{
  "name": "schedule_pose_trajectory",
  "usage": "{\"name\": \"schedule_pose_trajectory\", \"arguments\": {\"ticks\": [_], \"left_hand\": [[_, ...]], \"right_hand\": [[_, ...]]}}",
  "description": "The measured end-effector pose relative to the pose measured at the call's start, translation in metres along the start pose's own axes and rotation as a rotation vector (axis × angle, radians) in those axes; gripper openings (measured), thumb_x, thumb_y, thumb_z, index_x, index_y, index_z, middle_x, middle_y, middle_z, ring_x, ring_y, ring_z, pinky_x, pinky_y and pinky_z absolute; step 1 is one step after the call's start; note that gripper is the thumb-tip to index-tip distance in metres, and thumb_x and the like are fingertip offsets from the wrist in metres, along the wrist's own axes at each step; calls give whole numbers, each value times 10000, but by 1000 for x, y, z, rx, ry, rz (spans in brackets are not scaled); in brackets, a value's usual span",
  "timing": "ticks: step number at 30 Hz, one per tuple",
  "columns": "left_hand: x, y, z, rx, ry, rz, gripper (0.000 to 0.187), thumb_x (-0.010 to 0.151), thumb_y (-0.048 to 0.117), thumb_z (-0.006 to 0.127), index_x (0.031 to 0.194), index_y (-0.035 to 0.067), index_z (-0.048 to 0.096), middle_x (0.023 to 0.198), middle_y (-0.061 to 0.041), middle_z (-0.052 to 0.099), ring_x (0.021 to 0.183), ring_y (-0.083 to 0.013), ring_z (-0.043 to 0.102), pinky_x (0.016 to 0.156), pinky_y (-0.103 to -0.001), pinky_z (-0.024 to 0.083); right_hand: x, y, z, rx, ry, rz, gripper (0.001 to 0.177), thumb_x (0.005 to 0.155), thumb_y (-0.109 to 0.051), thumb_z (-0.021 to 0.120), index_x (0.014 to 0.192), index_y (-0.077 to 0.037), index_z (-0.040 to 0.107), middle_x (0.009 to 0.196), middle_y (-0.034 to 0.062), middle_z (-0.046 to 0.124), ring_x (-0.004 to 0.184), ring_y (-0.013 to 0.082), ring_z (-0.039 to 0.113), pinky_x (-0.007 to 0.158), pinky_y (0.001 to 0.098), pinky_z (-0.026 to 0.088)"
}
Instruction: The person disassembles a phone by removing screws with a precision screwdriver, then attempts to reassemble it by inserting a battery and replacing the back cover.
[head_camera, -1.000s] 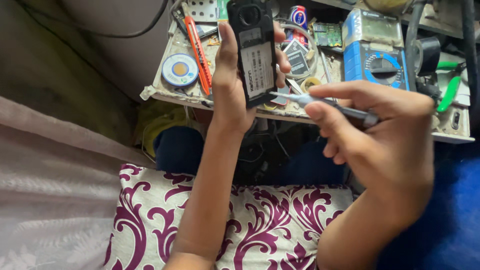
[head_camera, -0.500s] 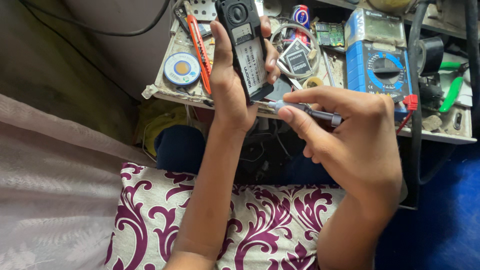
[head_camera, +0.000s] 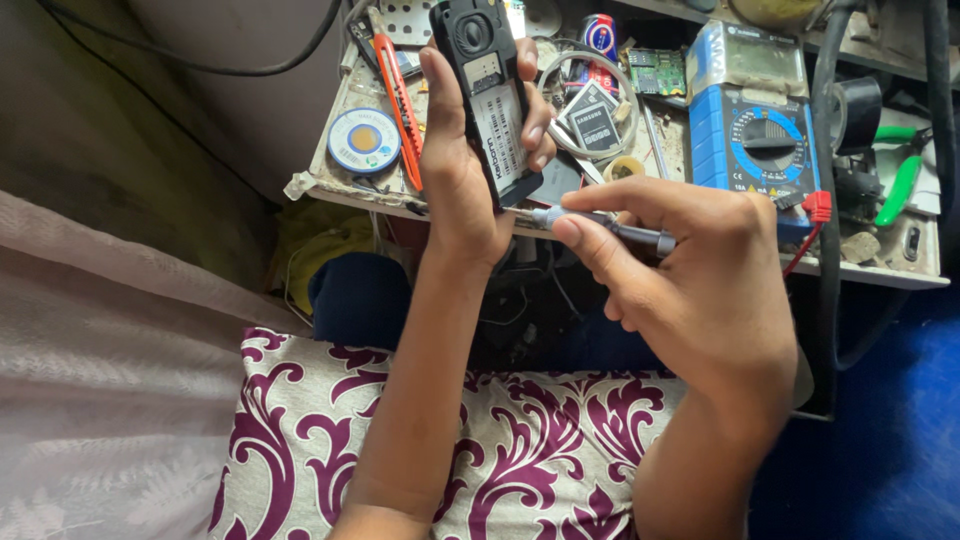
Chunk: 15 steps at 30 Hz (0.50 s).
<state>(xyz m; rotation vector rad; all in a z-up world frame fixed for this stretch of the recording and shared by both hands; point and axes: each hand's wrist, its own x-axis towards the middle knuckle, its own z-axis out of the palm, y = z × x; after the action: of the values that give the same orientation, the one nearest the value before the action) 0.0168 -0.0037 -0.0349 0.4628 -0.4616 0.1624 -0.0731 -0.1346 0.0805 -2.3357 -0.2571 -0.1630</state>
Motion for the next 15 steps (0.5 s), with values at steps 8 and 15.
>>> {"name": "schedule_pose_trajectory", "arguments": {"ticks": [8, 15], "left_hand": [[0, 1, 2, 28, -6, 19, 561, 1177, 541, 373, 1196, -4, 508, 1098, -87, 553, 722, -123, 510, 600, -250, 431], [0, -2, 0, 30, -25, 17, 572, 1187, 540, 381, 1172, -15, 520, 1091, -92, 561, 717, -128, 519, 590, -252, 424]], "right_hand": [[-2, 0, 6, -12, 43, -51, 145, 914, -144, 773, 1010, -38, 800, 685, 37, 761, 403, 66, 617, 353, 202, 440], [-1, 1, 6, -117, 81, -408, 226, 836, -36, 827, 1018, 15, 704, 924, 143, 705, 773, 175, 722, 617, 271, 564]]}}
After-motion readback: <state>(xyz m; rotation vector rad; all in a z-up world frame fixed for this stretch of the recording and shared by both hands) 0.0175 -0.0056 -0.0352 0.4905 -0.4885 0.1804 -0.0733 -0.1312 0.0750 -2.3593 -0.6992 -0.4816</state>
